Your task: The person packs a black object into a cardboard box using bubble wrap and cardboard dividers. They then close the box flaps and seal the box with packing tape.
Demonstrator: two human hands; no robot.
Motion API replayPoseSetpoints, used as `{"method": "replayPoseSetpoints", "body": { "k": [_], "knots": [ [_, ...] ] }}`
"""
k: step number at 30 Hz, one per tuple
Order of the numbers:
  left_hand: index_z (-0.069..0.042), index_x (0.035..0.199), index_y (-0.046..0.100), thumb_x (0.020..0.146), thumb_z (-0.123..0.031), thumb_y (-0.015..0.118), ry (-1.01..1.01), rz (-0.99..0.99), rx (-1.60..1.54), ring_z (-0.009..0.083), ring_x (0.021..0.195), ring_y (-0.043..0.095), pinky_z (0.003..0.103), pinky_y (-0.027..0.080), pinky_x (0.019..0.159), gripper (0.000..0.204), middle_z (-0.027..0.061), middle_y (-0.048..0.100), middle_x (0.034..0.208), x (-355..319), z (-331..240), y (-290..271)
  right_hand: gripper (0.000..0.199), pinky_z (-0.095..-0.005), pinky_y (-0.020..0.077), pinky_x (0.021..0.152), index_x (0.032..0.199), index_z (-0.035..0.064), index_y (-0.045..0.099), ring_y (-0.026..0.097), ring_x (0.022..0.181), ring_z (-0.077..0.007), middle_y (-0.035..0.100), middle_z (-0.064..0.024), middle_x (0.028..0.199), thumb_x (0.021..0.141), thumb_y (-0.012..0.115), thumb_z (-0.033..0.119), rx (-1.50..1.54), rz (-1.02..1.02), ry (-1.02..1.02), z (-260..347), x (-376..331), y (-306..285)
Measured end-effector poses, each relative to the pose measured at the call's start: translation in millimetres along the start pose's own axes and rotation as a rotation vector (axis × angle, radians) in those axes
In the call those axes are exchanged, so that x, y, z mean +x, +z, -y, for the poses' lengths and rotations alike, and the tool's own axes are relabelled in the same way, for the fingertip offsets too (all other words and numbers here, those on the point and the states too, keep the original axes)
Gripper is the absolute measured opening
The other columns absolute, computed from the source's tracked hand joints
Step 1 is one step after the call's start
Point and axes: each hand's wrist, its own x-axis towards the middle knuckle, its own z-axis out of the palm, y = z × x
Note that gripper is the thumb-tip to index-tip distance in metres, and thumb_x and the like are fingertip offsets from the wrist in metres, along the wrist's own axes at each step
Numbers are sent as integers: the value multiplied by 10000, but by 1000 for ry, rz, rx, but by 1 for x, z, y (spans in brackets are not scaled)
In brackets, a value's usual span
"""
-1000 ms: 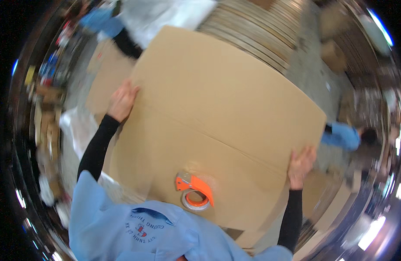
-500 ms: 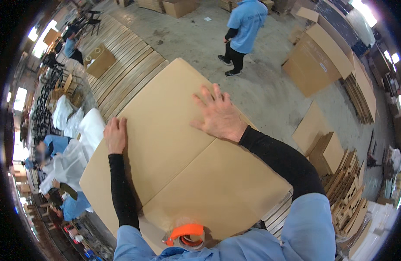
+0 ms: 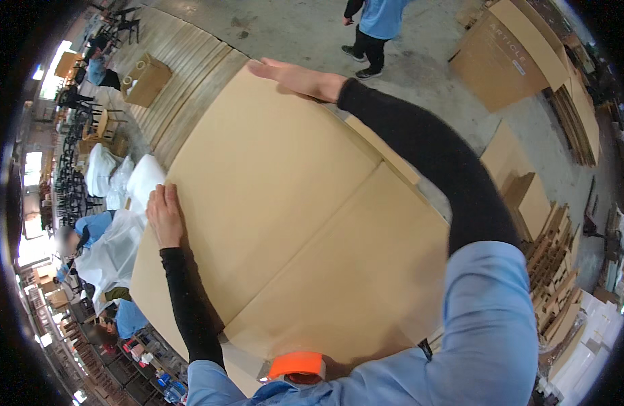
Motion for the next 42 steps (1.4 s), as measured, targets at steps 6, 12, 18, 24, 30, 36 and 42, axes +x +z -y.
{"method": "replayPoseSetpoints", "body": {
  "k": [6,12,18,24,30,36,42],
  "knots": [
    [-27,1066,608,1077,-407,444,41,-34,-37,416,1033,582,511,429,891,414,192,627,1053,-1,-4,-5,692,-448,302,1146,1541,88,337,338,1424,-232,382,-88,1550,1043,456,553,-61,104,-12,-8,-93,-152],
    [-5,1133,608,1075,-447,443,-5,-10,-31,442,1062,583,523,437,911,475,224,641,1101,-2,6,-2,858,-454,168,1267,1646,103,171,186,1565,-256,202,-110,1701,1030,400,655,297,-320,129,-7,-265,-150],
    [27,1152,615,1029,-418,564,20,-180,-93,452,1196,567,513,449,1018,465,256,621,1285,-14,-1,-5,830,-376,163,1266,1647,90,150,200,1564,-233,212,-88,1703,1058,282,659,105,50,407,1,-298,-59],
    [-13,1078,657,986,-434,616,-39,-103,-63,419,1467,338,558,259,1200,434,245,390,1571,-148,6,-30,759,-446,122,1255,1627,62,207,222,1553,-267,291,-135,1670,1083,289,585,-317,-235,274,45,-386,-96],
    [-51,1032,666,972,-421,629,-76,-153,-118,424,1446,351,584,253,1191,376,241,426,1523,-163,-19,-46,700,-469,347,1168,1511,-47,393,427,1435,-383,421,-276,1548,1082,413,506,-1199,-187,800,38,-393,-7],
    [-74,1061,675,976,-361,633,-74,-357,-283,376,1407,411,563,296,1174,302,166,493,1482,-165,-15,-35,704,-489,345,1180,1487,-36,422,442,1413,-399,462,-257,1514,1007,590,451,-1159,-249,-202,-2,-425,66],
    [-90,1113,693,978,-304,619,-192,-532,-219,337,1398,434,549,309,1167,264,133,523,1460,-121,28,-21,574,-475,476,1020,1343,78,599,570,1228,-415,577,-229,1322,821,777,238,-1144,703,-66,57,-436,243]
  ]
}}
